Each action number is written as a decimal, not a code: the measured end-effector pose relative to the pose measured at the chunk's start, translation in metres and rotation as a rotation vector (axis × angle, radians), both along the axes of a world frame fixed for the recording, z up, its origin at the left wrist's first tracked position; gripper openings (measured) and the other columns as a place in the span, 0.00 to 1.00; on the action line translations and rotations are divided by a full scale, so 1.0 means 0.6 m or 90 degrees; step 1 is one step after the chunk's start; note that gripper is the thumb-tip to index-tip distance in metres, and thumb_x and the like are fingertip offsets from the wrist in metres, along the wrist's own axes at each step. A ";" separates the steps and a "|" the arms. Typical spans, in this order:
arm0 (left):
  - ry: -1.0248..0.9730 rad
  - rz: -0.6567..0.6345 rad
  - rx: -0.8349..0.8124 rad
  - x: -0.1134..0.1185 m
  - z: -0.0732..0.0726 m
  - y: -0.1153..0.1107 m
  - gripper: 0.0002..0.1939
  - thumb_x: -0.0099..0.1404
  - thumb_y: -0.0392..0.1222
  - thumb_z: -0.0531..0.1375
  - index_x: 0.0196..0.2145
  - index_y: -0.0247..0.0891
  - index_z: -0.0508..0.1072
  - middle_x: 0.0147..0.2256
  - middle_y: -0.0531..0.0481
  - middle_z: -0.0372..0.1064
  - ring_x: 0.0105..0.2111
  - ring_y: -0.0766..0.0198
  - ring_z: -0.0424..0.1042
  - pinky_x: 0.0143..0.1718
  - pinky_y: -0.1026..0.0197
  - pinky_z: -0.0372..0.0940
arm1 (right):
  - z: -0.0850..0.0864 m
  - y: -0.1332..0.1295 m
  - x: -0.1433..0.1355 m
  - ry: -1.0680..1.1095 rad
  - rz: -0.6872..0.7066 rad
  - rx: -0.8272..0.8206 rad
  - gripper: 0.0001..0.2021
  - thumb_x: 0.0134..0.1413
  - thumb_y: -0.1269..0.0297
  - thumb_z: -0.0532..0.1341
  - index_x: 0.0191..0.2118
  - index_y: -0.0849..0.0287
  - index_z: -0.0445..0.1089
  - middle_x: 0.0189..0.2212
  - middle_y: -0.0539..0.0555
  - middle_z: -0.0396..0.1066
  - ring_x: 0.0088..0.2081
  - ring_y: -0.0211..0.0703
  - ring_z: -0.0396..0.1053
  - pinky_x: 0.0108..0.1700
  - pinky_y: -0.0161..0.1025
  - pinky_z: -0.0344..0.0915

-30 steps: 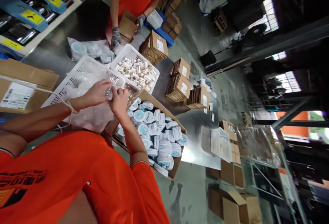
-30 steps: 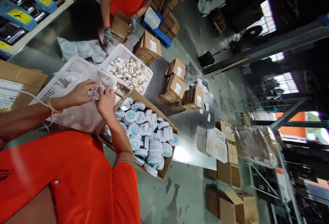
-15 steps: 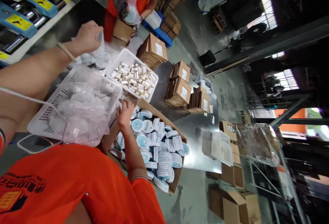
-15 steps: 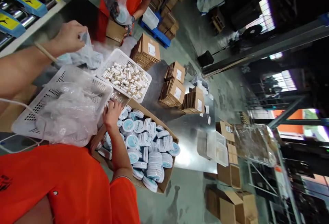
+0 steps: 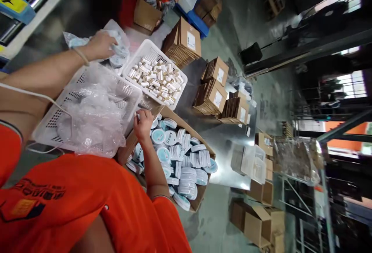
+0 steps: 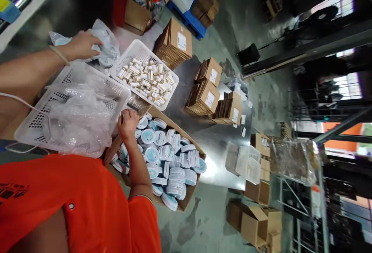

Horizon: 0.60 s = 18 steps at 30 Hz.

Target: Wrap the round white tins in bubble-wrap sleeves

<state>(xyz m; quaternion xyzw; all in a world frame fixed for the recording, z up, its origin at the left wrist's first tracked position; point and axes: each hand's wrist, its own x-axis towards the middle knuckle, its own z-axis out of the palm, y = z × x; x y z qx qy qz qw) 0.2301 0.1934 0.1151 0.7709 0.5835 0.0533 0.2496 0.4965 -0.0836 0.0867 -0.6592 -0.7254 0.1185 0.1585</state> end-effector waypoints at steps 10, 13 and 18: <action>0.019 -0.013 -0.068 -0.083 0.002 -0.277 0.06 0.66 0.26 0.60 0.36 0.31 0.76 0.35 0.52 0.70 0.43 0.62 0.64 0.63 0.56 0.60 | 0.026 0.009 -0.015 -0.006 -0.011 -0.050 0.08 0.70 0.71 0.59 0.46 0.62 0.77 0.48 0.62 0.76 0.51 0.53 0.71 0.55 0.45 0.64; -0.050 0.095 -0.063 -0.083 0.046 -0.274 0.06 0.71 0.35 0.60 0.40 0.31 0.76 0.32 0.55 0.71 0.39 0.64 0.65 0.56 0.61 0.65 | 0.038 0.007 -0.017 0.052 -0.013 -0.037 0.07 0.69 0.71 0.60 0.43 0.62 0.77 0.47 0.62 0.77 0.51 0.52 0.72 0.57 0.46 0.65; -0.306 0.150 -0.075 -0.047 0.132 -0.318 0.11 0.71 0.39 0.59 0.47 0.28 0.70 0.39 0.46 0.75 0.36 0.66 0.72 0.47 0.58 0.73 | 0.069 -0.012 -0.052 0.331 -0.026 -0.011 0.07 0.70 0.62 0.63 0.40 0.59 0.74 0.41 0.56 0.78 0.46 0.45 0.75 0.54 0.40 0.71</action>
